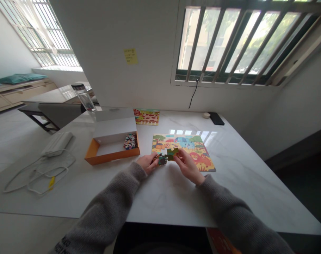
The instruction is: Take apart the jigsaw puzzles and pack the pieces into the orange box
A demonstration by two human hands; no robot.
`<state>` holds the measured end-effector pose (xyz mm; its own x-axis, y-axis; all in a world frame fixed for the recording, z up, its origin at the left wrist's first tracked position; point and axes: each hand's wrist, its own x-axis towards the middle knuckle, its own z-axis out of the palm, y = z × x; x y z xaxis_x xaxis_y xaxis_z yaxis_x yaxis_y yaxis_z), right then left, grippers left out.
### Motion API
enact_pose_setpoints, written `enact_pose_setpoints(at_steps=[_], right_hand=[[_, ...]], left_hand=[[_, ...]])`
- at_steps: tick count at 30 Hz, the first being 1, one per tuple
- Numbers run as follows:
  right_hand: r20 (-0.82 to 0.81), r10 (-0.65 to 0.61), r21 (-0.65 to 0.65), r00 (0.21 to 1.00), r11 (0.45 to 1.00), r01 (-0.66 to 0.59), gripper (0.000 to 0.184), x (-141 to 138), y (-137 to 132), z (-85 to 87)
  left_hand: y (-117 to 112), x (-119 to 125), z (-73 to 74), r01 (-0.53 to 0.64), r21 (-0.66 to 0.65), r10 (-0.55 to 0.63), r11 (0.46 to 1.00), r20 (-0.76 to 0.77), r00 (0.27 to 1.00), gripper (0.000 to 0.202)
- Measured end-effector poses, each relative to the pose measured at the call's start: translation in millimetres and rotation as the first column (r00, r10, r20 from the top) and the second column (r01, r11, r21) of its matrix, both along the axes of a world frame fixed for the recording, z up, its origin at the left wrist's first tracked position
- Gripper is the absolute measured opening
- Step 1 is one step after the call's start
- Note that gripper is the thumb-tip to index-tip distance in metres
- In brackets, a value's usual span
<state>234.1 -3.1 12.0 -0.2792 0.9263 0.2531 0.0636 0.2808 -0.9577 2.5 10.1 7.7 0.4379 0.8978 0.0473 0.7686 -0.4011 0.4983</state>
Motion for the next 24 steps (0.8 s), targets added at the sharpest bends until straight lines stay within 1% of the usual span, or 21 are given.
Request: enact_pose_setpoints(at_steps=[2,3,6,8,11,13,15,18,20,22,23,24], right_hand=[[-0.012,-0.022,0.035,1.0,0.999,0.023,0.02,1,0,3.4],[0.011,-0.029,0.062,1.0,0.998,0.028,0.018,2,-1,5.0],[0.18,-0.048,0.143,0.982,0.989,0.022,0.017,2,-4,7.0],[0.283,-0.041,0.144,0.958,0.99,0.0,0.018,-2,-7,4.8],[0.349,-0.041,0.12,0.936,0.993,-0.002,0.014,-11,-11,-3.1],[0.386,-0.064,0.137,0.92,0.991,0.011,0.009,-17,-13,-8.0],[0.421,-0.073,0.16,0.904,0.987,0.005,0.005,-19,-14,-9.2],[0.472,-0.058,0.205,0.879,0.978,-0.045,0.013,-7,-9,-2.3],[0.518,-0.1,0.276,0.849,0.96,-0.055,0.016,8,1,5.5],[0.568,-0.223,0.396,0.792,0.918,-0.025,0.015,25,13,12.5],[0.603,-0.252,0.452,0.757,0.89,-0.064,0.015,32,20,15.0],[0.649,-0.246,0.48,0.72,0.867,-0.136,0.015,38,26,16.6]], left_hand=[[-3,2,3.1,0.025,0.0,-0.025,1.0,-0.084,0.996,0.02],[-4,3,4.4,0.036,0.001,-0.036,0.999,-0.118,0.992,0.022],[-8,5,6.3,0.056,0.011,-0.053,0.998,-0.181,0.982,0.027],[-9,4,5.7,0.068,0.035,-0.059,0.997,-0.212,0.975,0.03],[-11,3,4.1,0.107,0.056,-0.092,0.993,-0.225,0.97,0.04],[-11,2,3.5,0.124,0.057,-0.11,0.991,-0.203,0.973,0.045],[-11,3,3.2,0.125,0.05,-0.114,0.991,-0.18,0.977,0.044],[-10,4,2.8,0.107,0.047,-0.099,0.993,-0.155,0.983,0.033],[-10,6,2.0,0.097,0.05,-0.089,0.994,-0.135,0.987,0.028],[-9,6,1.1,0.093,0.047,-0.088,0.995,-0.108,0.99,0.029],[-8,6,0.6,0.094,0.044,-0.09,0.995,-0.091,0.992,0.029],[-8,6,0.3,0.094,0.041,-0.09,0.995,-0.074,0.993,0.029]])
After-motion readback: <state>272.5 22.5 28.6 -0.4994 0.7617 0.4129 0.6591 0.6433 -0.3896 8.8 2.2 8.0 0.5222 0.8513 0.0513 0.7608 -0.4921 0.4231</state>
